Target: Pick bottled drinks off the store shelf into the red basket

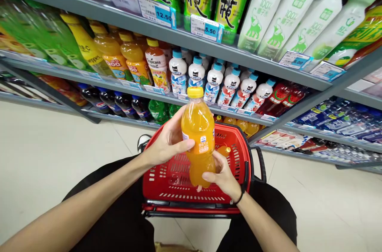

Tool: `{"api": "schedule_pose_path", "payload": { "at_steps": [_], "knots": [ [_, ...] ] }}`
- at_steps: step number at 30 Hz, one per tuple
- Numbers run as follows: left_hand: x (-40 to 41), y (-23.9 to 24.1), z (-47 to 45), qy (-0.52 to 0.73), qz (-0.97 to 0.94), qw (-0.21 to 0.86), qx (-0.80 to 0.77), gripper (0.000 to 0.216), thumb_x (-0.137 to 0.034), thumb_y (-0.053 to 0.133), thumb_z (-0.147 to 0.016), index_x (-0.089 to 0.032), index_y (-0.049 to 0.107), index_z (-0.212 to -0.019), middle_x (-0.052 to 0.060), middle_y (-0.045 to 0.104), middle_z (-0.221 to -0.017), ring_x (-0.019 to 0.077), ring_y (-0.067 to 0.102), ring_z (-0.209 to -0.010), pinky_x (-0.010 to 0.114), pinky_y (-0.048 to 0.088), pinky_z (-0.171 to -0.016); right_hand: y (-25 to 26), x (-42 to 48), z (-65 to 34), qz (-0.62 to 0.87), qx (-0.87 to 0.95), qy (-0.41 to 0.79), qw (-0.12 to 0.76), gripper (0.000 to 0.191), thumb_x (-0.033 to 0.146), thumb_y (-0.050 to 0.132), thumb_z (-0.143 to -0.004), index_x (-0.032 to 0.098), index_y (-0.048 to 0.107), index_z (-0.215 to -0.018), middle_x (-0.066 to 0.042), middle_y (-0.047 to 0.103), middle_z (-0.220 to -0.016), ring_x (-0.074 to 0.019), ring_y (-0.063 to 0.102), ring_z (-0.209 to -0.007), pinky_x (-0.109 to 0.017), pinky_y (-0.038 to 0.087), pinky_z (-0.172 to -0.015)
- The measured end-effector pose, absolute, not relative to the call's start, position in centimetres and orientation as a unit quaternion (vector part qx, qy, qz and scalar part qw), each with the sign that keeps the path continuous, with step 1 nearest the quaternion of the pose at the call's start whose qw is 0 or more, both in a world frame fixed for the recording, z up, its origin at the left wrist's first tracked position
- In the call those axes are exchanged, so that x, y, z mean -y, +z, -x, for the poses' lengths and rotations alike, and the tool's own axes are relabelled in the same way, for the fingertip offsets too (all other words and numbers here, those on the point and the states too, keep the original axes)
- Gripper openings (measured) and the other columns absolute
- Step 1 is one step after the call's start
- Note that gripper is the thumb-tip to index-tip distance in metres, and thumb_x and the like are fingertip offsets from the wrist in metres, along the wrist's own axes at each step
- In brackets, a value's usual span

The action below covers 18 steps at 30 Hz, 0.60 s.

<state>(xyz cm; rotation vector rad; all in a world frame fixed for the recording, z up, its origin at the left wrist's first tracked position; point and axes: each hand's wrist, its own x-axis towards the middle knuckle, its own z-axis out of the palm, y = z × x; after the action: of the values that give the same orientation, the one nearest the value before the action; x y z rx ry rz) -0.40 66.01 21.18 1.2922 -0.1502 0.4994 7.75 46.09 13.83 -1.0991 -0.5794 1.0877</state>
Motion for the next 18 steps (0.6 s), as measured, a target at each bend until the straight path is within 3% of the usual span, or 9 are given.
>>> {"api": "schedule_pose_path", "payload": {
  "at_steps": [3,8,14,18],
  "knots": [
    [-65.7,20.9,0.1,0.272,-0.582,0.765,0.043,0.08,-0.034,0.085,-0.082,-0.029,0.044,-0.15,0.01,0.059,-0.15,0.0293,0.06,-0.135,0.043,0.05,-0.115,13.6,-45.9,-7.7,0.451,0.247,0.508,0.691,0.064,0.054,0.089,-0.078,0.023,0.065,-0.129,-0.011,0.073,-0.112,-0.0257,0.075,-0.086,-0.028,0.062,-0.05],
    [-65.4,20.9,-0.1,0.288,-0.592,0.753,0.016,0.074,-0.033,0.091,-0.075,-0.028,0.046,-0.134,0.007,0.068,-0.126,0.0246,0.069,-0.11,0.038,0.058,-0.096,12.7,-45.8,-7.6,0.425,0.233,0.533,0.694,0.062,0.06,0.083,-0.082,0.02,0.065,-0.127,-0.011,0.074,-0.099,-0.0189,0.071,-0.065,-0.018,0.048,-0.037],
    [-66.0,21.2,0.3,0.283,-0.623,0.729,0.004,0.079,-0.032,0.095,-0.068,-0.028,0.04,-0.125,0.008,0.065,-0.13,0.0284,0.067,-0.119,0.043,0.056,-0.103,11.7,-45.9,-6.9,0.417,0.176,0.55,0.701,0.066,0.076,0.063,-0.088,0.015,0.069,-0.111,-0.014,0.074,-0.095,-0.0232,0.073,-0.071,-0.024,0.052,-0.045],
    [-67.0,21.3,0.6,0.232,-0.629,0.738,0.079,0.064,-0.03,0.087,-0.078,-0.027,0.042,-0.123,0.01,0.065,-0.138,0.0272,0.068,-0.124,0.042,0.055,-0.106,11.6,-45.7,-6.9,0.351,0.148,0.644,0.663,0.082,0.088,0.05,-0.081,0.012,0.066,-0.106,-0.015,0.071,-0.087,-0.0226,0.068,-0.062,-0.018,0.033,-0.03]
  ]
}}
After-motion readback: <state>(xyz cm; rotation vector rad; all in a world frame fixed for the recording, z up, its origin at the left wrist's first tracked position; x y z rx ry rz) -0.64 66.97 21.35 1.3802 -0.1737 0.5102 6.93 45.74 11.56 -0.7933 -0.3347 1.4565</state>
